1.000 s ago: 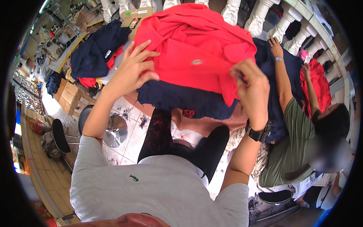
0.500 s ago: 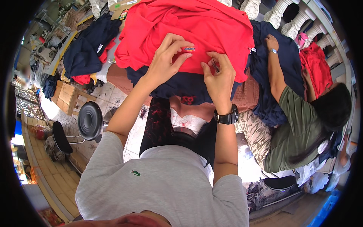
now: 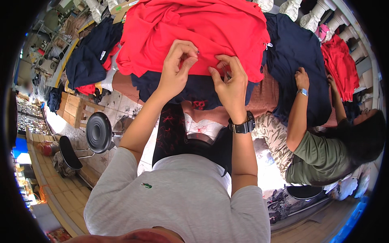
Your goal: The person trims loose threads and tags from a red sweatshirt using small scissors. They repeatedly turn and adjust the garment to reach different areas, then fold it and place it on a pile.
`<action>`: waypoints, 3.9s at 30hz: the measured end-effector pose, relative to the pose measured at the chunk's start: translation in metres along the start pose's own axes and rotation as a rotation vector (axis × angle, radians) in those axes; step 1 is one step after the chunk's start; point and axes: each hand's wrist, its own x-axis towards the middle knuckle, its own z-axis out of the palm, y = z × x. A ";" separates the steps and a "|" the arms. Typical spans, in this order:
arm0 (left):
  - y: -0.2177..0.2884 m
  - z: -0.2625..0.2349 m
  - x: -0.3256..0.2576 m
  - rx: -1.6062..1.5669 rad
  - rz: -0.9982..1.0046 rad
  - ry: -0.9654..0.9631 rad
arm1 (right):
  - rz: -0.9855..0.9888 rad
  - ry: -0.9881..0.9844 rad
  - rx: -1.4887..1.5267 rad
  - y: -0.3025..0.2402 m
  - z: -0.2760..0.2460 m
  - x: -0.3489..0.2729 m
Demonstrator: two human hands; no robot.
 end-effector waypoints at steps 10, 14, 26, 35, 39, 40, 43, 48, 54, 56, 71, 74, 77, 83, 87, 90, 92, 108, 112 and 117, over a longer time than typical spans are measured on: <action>0.031 -0.004 -0.013 0.432 -0.007 0.074 | -0.130 -0.011 0.119 -0.005 0.002 -0.012; 0.016 -0.003 -0.012 0.382 -0.017 0.136 | 0.192 -0.266 0.468 -0.028 0.010 -0.023; 0.025 -0.007 -0.009 0.197 -0.059 0.107 | 0.555 -0.377 0.675 -0.015 0.020 -0.010; 0.029 -0.010 -0.010 0.231 0.003 0.074 | 0.562 -0.326 0.748 -0.011 0.030 -0.004; 0.042 -0.034 -0.009 0.352 -0.213 -0.246 | 0.554 -0.332 0.791 -0.003 0.022 -0.008; 0.048 -0.039 -0.010 0.370 -0.220 -0.254 | 0.559 -0.307 0.807 -0.005 0.018 -0.011; 0.058 -0.027 0.002 0.406 -0.054 -0.020 | 0.526 -0.258 0.815 -0.004 0.017 -0.014; 0.015 -0.002 0.018 0.429 0.156 0.062 | 0.544 -0.195 0.755 -0.006 0.025 -0.016; 0.013 -0.010 0.017 0.209 -0.004 0.069 | 0.541 -0.199 0.683 0.004 0.009 -0.013; 0.015 -0.013 0.016 0.239 -0.033 0.072 | 0.537 -0.211 0.679 0.000 0.008 -0.013; 0.028 -0.019 0.003 0.221 -0.094 -0.001 | 0.406 -0.230 0.457 -0.027 0.034 0.000; 0.028 -0.021 0.004 0.238 -0.095 -0.007 | 0.417 -0.213 0.450 -0.026 0.036 0.003; 0.026 -0.021 0.004 0.227 -0.066 0.002 | 0.373 -0.213 0.421 -0.019 0.039 0.006; 0.052 -0.058 -0.013 0.241 -0.501 -0.581 | 0.344 -0.185 0.517 -0.020 0.013 -0.003; 0.056 -0.061 -0.029 0.630 -0.023 -0.144 | -0.028 -0.039 0.072 -0.016 -0.005 -0.014; 0.036 -0.063 -0.028 0.818 0.089 -0.026 | -0.113 -0.010 -0.129 -0.008 0.001 -0.018; 0.024 -0.068 -0.031 0.776 0.120 -0.033 | -0.180 -0.005 -0.215 -0.008 0.006 -0.017; 0.032 -0.110 -0.053 0.419 0.193 0.066 | -0.442 0.162 -0.170 -0.027 -0.025 -0.006; 0.041 -0.102 -0.038 0.486 0.196 0.125 | -0.466 0.225 -0.117 -0.034 -0.038 0.016; 0.032 -0.100 0.032 0.775 0.189 0.027 | -0.506 0.238 -0.184 -0.017 -0.017 0.105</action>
